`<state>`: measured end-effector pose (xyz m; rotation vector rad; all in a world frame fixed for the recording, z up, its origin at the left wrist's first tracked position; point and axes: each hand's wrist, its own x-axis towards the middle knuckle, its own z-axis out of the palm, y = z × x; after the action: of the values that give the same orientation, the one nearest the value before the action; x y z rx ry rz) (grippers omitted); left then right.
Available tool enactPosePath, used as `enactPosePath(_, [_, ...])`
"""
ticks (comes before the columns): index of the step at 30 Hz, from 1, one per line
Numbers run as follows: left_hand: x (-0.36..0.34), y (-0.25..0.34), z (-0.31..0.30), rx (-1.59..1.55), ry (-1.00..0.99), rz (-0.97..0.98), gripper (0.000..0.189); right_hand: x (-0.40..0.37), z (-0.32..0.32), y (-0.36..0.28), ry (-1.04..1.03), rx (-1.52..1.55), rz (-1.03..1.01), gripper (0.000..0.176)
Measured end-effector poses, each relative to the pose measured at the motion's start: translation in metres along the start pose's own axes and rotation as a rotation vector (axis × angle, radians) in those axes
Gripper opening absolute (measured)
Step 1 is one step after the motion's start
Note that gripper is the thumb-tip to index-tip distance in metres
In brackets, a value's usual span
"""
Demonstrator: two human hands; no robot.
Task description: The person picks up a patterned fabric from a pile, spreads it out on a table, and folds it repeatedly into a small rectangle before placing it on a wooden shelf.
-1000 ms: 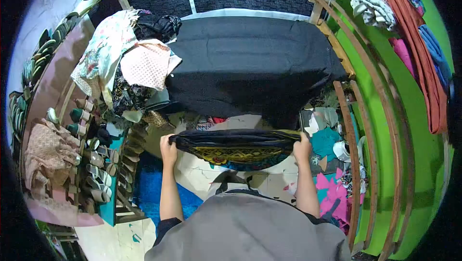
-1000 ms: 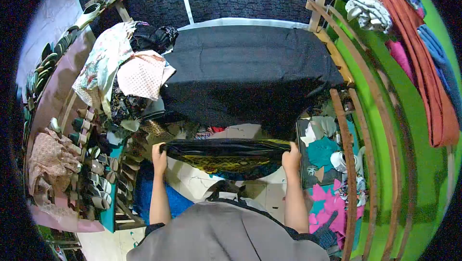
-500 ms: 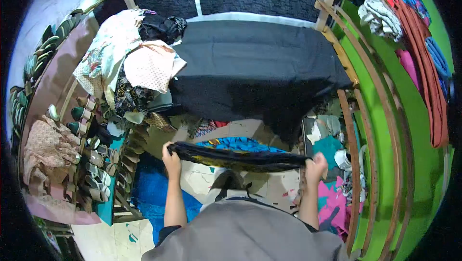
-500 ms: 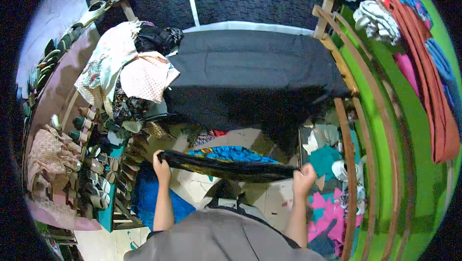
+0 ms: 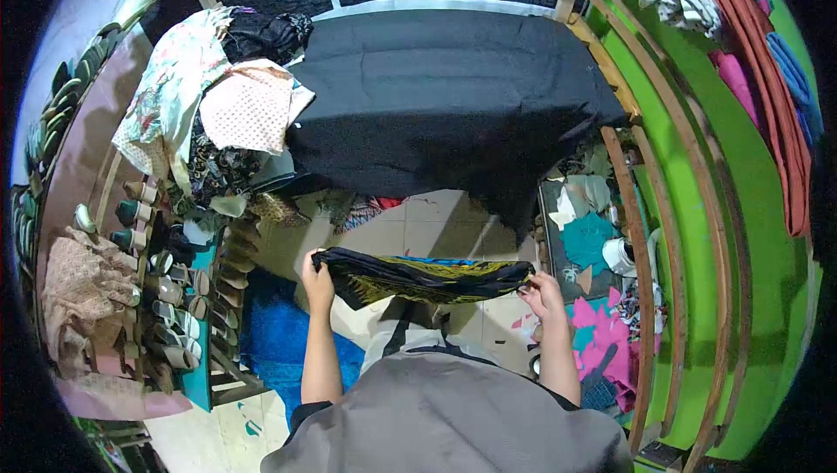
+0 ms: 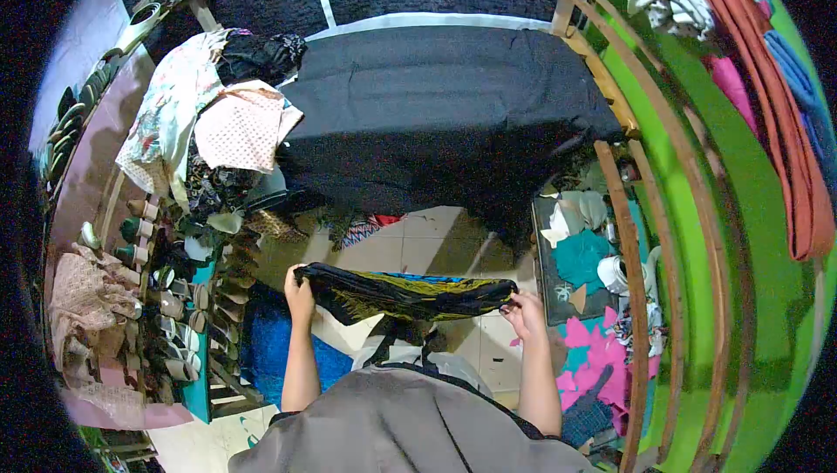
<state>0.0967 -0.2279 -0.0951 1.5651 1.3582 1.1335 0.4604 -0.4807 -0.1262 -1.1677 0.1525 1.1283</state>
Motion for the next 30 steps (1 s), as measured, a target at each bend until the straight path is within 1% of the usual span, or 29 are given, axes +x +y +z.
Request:
enactPosePath(1, [-0.001, 0.002, -0.003, -0.029, -0.022, 0.005, 0.019, -0.001, -0.003, 0.000, 0.023, -0.045, -0.040, 0.003])
enactPosePath(3, [-0.004, 0.011, -0.010, 0.006, -0.039, 0.061, 0.020, -0.005, -0.009, 0.001, 0.074, -0.135, -0.115, 0.002])
enactPosePath(4, [-0.006, 0.017, -0.014, 0.023, -0.049, 0.090, 0.020, -0.001, -0.016, 0.007, 0.100, -0.138, -0.176, 0.008])
enactPosePath(5, [-0.010, 0.024, -0.019, -0.011, -0.061, 0.057, 0.020, -0.001, -0.024, 0.015, 0.208, -0.391, -0.299, 0.012])
enactPosePath(7, [-0.015, 0.030, -0.035, 0.027, -0.129, 0.156, 0.019, -0.014, -0.023, 0.023, 0.421, -0.911, -0.528, 0.019])
enactPosePath(8, [-0.019, 0.027, -0.041, -0.009, -0.165, 0.065, 0.018, -0.020, -0.020, 0.030, 0.492, -0.808, -0.288, 0.027])
enactPosePath(9, [-0.023, 0.023, -0.049, 0.084, -0.181, 0.138, 0.017, 0.000, -0.053, 0.060, 0.350, -0.879, -0.516, 0.029])
enactPosePath(11, [-0.028, -0.002, -0.065, 0.078, -0.155, 0.018, 0.016, -0.023, -0.023, 0.069, 0.415, -1.250, -0.754, 0.032])
enactPosePath(12, [-0.032, -0.002, -0.071, 0.099, -0.143, 0.024, 0.015, -0.020, -0.019, 0.078, 0.397, -1.212, -0.602, 0.033])
enactPosePath(13, [-0.033, -0.017, -0.080, 0.039, -0.123, -0.008, 0.015, -0.017, -0.018, 0.083, 0.293, -1.148, -0.371, 0.039])
enactPosePath(14, [-0.037, -0.030, -0.088, 0.069, -0.088, -0.001, 0.015, -0.008, -0.020, 0.092, 0.194, -1.197, -0.561, 0.047])
enactPosePath(15, [-0.041, -0.029, -0.094, 0.101, -0.051, 0.004, 0.015, -0.006, -0.015, 0.095, 0.087, -1.239, -0.750, 0.056])
enactPosePath(18, [-0.050, -0.033, -0.106, 0.162, 0.007, -0.090, 0.015, -0.004, 0.000, 0.098, -0.077, -1.039, -0.256, 0.066])
enactPosePath(20, [-0.052, -0.042, -0.109, 0.115, 0.011, -0.115, 0.017, 0.010, 0.008, 0.110, -0.163, -1.097, -0.219, 0.069])
enactPosePath(21, [-0.054, -0.035, -0.108, 0.092, 0.016, -0.128, 0.018, 0.015, 0.016, 0.114, -0.209, -1.127, -0.200, 0.071])
enactPosePath(22, [-0.056, -0.030, -0.107, 0.132, 0.017, -0.128, 0.019, 0.008, 0.030, 0.110, -0.294, -1.037, -0.151, 0.066])
enactPosePath(24, [-0.057, -0.014, -0.104, 0.217, 0.025, -0.126, 0.021, 0.031, 0.022, 0.136, -0.319, -1.238, -0.280, 0.063])
enactPosePath(25, [-0.057, -0.015, -0.106, 0.182, 0.014, -0.132, 0.020, 0.035, 0.025, 0.143, -0.331, -1.336, -0.347, 0.061])
enactPosePath(27, [-0.058, -0.019, -0.111, 0.111, -0.007, -0.143, 0.019, 0.036, 0.025, 0.147, -0.256, -1.299, -0.376, 0.058])
enactPosePath(28, [-0.059, -0.017, -0.113, 0.136, -0.016, -0.114, 0.019, 0.032, 0.024, 0.145, -0.227, -1.306, -0.405, 0.057])
enactPosePath(29, [-0.059, -0.020, -0.116, 0.136, -0.005, -0.133, 0.018, 0.029, 0.024, 0.141, -0.195, -1.313, -0.437, 0.056])
enactPosePath(30, [-0.058, -0.026, -0.118, 0.134, 0.004, -0.150, 0.018, 0.034, 0.017, 0.148, -0.050, -1.266, -0.445, 0.050])
